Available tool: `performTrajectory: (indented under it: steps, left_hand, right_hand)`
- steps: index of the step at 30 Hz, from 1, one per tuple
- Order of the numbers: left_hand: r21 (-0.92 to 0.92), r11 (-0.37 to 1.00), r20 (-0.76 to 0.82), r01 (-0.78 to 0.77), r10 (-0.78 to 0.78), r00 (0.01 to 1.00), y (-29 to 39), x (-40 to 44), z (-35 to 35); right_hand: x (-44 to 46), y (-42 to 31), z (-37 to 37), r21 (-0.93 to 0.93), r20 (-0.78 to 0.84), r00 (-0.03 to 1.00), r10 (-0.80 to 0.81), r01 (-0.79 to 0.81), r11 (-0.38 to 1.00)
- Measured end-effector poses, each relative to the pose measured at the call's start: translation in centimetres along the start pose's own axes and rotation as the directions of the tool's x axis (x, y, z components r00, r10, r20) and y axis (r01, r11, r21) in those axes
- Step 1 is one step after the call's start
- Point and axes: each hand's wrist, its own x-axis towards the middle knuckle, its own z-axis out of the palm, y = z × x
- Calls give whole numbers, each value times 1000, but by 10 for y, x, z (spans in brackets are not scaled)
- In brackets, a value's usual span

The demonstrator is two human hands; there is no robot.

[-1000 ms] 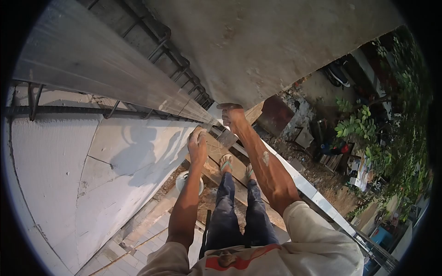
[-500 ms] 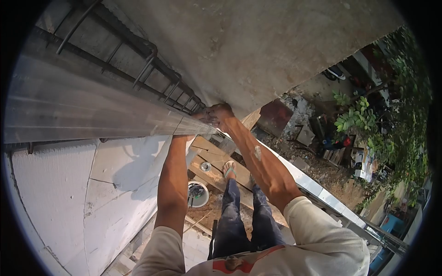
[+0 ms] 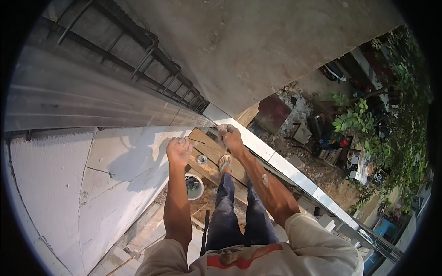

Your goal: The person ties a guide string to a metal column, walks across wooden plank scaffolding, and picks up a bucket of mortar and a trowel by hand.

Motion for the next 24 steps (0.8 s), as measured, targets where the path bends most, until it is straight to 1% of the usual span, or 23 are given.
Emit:
performTrajectory:
  steps: [1,2,3,5,6,7,8,9,12,13,15,16,17,19,20,21,22,24]
  left_hand:
    - [14,1000,-87,5,-4,996,-10,-22,8]
    - [16,1000,-91,5,-4,996,-19,-40,8]
    - [-5,1000,-113,4,-4,994,-29,-57,7]
    - [-23,1000,-141,-2,-1,990,-43,-75,17]
    - [-33,999,-110,-3,-1,994,-50,-82,25]
    - [-43,999,-80,-2,-2,997,-55,-89,33]
    - [-60,998,-95,-15,10,995,-57,-90,37]
    - [-58,998,-103,-14,8,995,-56,-89,35]
    - [-78,996,-62,-47,42,997,-50,-91,21]
    - [-84,996,-80,-38,31,996,-47,-91,19]
    - [35,997,-123,-63,67,990,-40,-90,21]
    - [28,998,-135,-59,62,989,-40,-89,22]
    - [59,996,-147,-64,72,986,-40,-88,22]
    - [88,993,-167,-72,86,982,-43,-93,22]
    - [115,991,-178,-69,89,980,-48,-96,22]
    - [142,988,-189,-66,93,978,-53,-99,20]
    - [144,987,-192,-70,97,976,-57,-105,19]
    - [103,994,-203,-26,47,978,-69,-119,6]
  right_hand:
    - [-5,7,0,-27,-60,996,-69,68,997]
    - [-1,21,-2,44,-30,993,-118,120,992]
    - [-3,28,-2,45,-29,993,-115,116,992]
    - [-4,39,2,-40,-35,938,-345,344,938]
    - [-4,40,4,-36,-33,939,-342,341,940]
    - [-1,41,6,-66,5,927,-375,375,925]
    - [0,41,8,-95,43,913,-406,408,908]
    - [2,40,10,-93,42,916,-399,402,911]
    - [7,51,8,-128,13,892,-451,449,884]
    - [4,60,1,-135,9,902,-432,430,893]
    - [-6,69,-9,-203,173,941,-290,322,925]
    - [-11,75,-12,-216,180,943,-278,314,924]
    - [-16,75,-13,-222,183,946,-267,305,926]
    - [-24,69,-14,-11,138,970,-201,204,979]
    - [-16,67,-16,53,182,955,-235,229,972]
    - [-15,55,-13,53,187,955,-229,223,973]
    - [-13,42,-9,28,143,950,-278,277,961]
    - [-11,19,2,-23,70,920,-386,388,921]
